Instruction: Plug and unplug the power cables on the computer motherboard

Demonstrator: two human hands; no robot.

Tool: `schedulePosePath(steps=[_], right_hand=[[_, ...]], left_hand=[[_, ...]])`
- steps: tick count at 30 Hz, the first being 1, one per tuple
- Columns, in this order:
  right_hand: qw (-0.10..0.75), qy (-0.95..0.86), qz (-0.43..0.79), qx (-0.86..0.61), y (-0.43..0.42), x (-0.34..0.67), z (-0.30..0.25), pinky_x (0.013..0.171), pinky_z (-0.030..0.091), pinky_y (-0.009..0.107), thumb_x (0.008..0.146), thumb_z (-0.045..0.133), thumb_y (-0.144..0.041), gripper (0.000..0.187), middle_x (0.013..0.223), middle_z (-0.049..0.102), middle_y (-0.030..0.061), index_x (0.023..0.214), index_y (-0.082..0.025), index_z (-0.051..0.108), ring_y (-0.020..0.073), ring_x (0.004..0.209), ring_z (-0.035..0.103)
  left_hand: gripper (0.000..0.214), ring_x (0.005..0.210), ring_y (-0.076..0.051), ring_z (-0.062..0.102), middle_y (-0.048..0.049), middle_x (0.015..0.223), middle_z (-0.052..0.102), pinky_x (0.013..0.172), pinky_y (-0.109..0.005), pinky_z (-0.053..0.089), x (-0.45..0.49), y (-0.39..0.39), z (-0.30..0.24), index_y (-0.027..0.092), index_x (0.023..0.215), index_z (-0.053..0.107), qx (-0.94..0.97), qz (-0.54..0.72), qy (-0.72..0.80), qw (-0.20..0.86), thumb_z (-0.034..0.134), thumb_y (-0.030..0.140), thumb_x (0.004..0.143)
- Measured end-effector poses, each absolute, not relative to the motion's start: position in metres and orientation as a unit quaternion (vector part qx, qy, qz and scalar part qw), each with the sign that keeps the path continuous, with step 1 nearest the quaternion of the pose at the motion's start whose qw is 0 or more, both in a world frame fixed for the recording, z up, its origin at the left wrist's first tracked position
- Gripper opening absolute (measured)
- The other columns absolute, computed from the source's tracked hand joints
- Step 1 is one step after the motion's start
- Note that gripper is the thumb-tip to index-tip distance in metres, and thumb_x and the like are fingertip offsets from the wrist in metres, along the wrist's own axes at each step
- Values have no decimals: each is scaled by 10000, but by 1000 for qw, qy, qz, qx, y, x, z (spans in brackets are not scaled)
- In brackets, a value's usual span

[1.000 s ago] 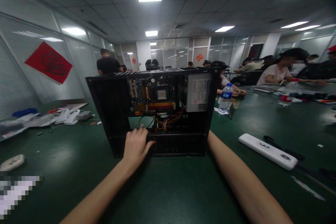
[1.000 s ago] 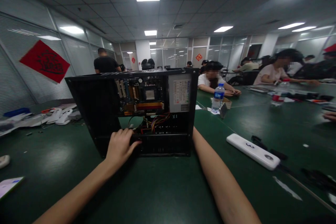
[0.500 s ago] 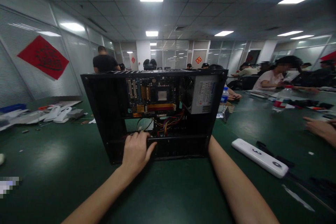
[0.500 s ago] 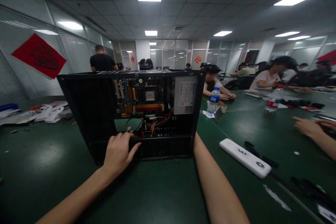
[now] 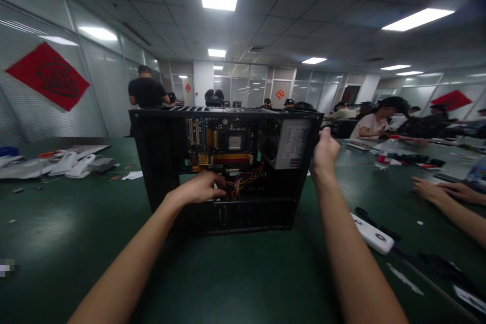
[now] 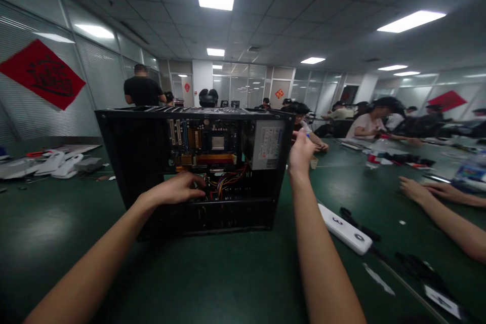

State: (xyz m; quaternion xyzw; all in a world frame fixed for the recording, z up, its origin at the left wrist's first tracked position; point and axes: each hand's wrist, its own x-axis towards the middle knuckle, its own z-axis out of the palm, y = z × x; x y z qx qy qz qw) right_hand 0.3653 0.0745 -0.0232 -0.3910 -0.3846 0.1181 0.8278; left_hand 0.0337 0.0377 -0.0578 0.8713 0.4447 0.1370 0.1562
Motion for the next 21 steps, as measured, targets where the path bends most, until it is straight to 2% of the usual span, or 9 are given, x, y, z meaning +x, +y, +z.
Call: schedulePosePath(steps=[2,4,7,8,11,14,18,21], right_hand=[[846,-400,69,-345,46,358,-3,535,423,234,921,457,-481,397,653,558,-8,724,-161,584,112,561,532],[864,-416,-32,-282,8,339,14,525,409,235,919,468,-404,349,636,535,-9,673,-178,569,104,534,503],[841,-448,-160,-259,-47,297,28,576,420,255,938,470,-317,342,660,545,15,646,-174,577,125,622,538],[810,-495,-163,-268,-60,283,30,588,423,259,954,460,-314,353,658,551,14,654,-173,582,127,628,543],[648,-682,-85,-329,-74,252,29,597,436,263,959,506,-355,301,692,612,14,757,-172,634,132,626,566],[510,-775,17,-373,-54,237,16,679,479,288,933,567,-381,222,827,681,48,966,-184,662,172,736,630],[421,-821,122,-367,-15,233,-9,822,513,356,921,581,-353,348,1041,695,94,1230,-194,588,225,941,654],[420,-819,213,-327,0,234,-19,854,529,365,910,581,-329,410,1124,676,101,1292,-184,540,217,985,652]], left_hand=[[352,921,-242,678,-81,1024,750,778,-308,477,35,40,-57,171,1034,723,864,168,446,164,591,433,840],[341,924,-247,677,-80,1011,752,785,-316,476,36,42,-57,174,986,731,850,214,450,169,584,444,839],[328,894,-241,679,-76,985,752,768,-318,482,38,45,-54,175,947,724,822,291,452,186,588,451,835],[330,867,-233,681,-73,972,750,743,-312,486,39,46,-52,173,948,716,811,316,449,200,586,456,838],[330,771,-208,678,-67,910,741,660,-293,493,40,41,-43,160,936,695,784,376,434,236,595,458,838],[312,706,-190,665,-67,854,733,638,-291,507,40,29,-32,136,895,692,770,416,413,251,632,432,816],[319,712,-182,671,-69,840,736,659,-296,543,40,11,-17,116,886,705,742,471,391,275,691,417,780],[307,725,-177,680,-62,848,744,685,-302,570,41,2,-10,119,912,722,736,492,373,277,701,399,788]])
